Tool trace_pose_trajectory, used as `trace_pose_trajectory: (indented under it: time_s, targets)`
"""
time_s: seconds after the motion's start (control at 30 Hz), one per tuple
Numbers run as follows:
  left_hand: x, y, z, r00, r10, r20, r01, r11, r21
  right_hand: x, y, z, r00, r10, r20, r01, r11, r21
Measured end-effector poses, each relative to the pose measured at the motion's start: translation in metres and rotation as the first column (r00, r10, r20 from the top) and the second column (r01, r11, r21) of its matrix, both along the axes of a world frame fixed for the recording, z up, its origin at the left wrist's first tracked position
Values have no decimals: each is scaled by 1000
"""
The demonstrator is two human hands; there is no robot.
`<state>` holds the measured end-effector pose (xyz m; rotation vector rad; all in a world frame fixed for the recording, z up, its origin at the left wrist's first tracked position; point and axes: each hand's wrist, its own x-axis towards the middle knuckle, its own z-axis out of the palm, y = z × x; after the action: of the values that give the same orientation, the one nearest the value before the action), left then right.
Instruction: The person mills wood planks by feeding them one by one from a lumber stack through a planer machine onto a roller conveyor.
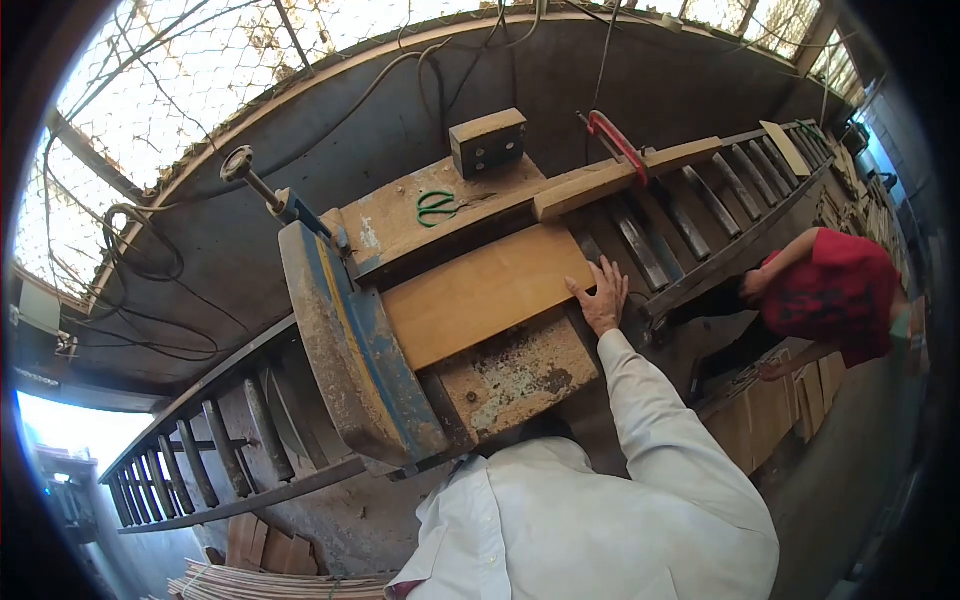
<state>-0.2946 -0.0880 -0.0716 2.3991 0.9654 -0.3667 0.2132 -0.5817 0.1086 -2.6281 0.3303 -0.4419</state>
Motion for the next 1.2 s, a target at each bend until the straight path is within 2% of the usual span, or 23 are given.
trace_pose_trajectory:
  time_s: [0.1, 0.23, 0.27, 0.3, 0.33, 0.37, 0.4, 0.5, 0.57, 0.67, 0.73, 0.77, 0.8, 0.83, 0.87, 0.9, 0.93, 0.97, 1.0, 1.07, 1.1, 1.2]
  targets:
    - [11, -5, -7, 999, -14, 47, 18, 996, -84, 1, 6, -1, 1000, 1, 18, 0, 1000, -31]
    - [29, 19, -17, 980, -7, 200, 31, 993, -116, 5, 2, -8, 996, 50, 70, -43, 994, -105]
    - [32, 28, -23, 982, -32, 185, 49, 995, -87, 7, -1, -10, 996, 68, 60, -59, 988, -140]
    - [32, 54, -51, 976, -205, -66, 205, 979, -16, 7, 0, -10, 993, 85, 81, -73, 987, -147]
    - [37, 61, -56, 977, -177, 117, 173, 984, 41, 8, 1, -12, 990, 91, 103, -74, 984, -159]
    - [50, 66, -47, 984, 137, 116, -104, 962, -254, 8, 0, -12, 992, 94, 80, -81, 985, -150]
    - [63, 68, -32, 907, 419, 43, -337, 783, -522, 10, 0, -14, 995, 78, 57, -68, 985, -161]
    - [79, 76, -19, 783, 618, -68, -498, 558, -664, 8, 6, -8, 999, 44, 7, -42, 992, -120]
    - [65, 81, -38, 973, 225, 59, -167, 853, -495, 8, 4, -10, 998, 57, 19, -53, 986, -158]
    - [52, 77, -32, 991, 97, -93, -129, 872, -471, 14, -6, -19, 988, 131, 82, -112, 973, -200]
    - [54, 77, -7, 890, 221, -399, -415, 754, -508, 6, 2, -9, 979, 169, 114, -160, 984, -79]
    - [37, 77, -31, 965, 72, -252, -156, 930, -332, 10, -4, -14, 954, 265, 144, -254, 963, -89]
    - [19, 76, -56, 980, -107, -170, 94, 992, -85, 14, -15, -30, 931, 312, 190, -295, 949, -113]
    - [14, 73, -44, 981, 80, -176, -104, 985, -135, 21, -19, -39, 969, 209, 128, -186, 968, -167]
    - [18, 65, -20, 949, 257, -184, -291, 937, -194, 23, -22, -42, 961, 219, 167, -187, 964, -191]
    - [15, 57, -3, 891, 408, -199, -450, 854, -260, 28, -26, -45, 981, 176, 82, -157, 967, -202]
    - [5, 45, 3, 864, 464, -195, -501, 831, -244, -14, 26, 32, 990, 128, -66, -137, 979, -152]
    - [-1, 32, 4, 842, 504, -190, -538, 811, -231, -7, 24, 42, 939, 88, -332, -129, 986, -103]
    - [-4, 20, -1, 825, 535, -184, -565, 795, -221, -9, 39, 54, 971, 153, -183, -143, 988, 66]
    - [-13, -3, -15, 818, 534, -214, -575, 770, -278, -48, 75, 80, 977, 176, 118, -209, 896, 392]
    - [-20, -16, -22, 819, 524, -235, -574, 759, -307, -59, 81, 77, 975, 173, 141, -221, 836, 503]
    - [-34, -47, -43, 838, 488, -243, -541, 800, -260, -63, 65, 28, 962, 269, 47, -222, 668, 711]
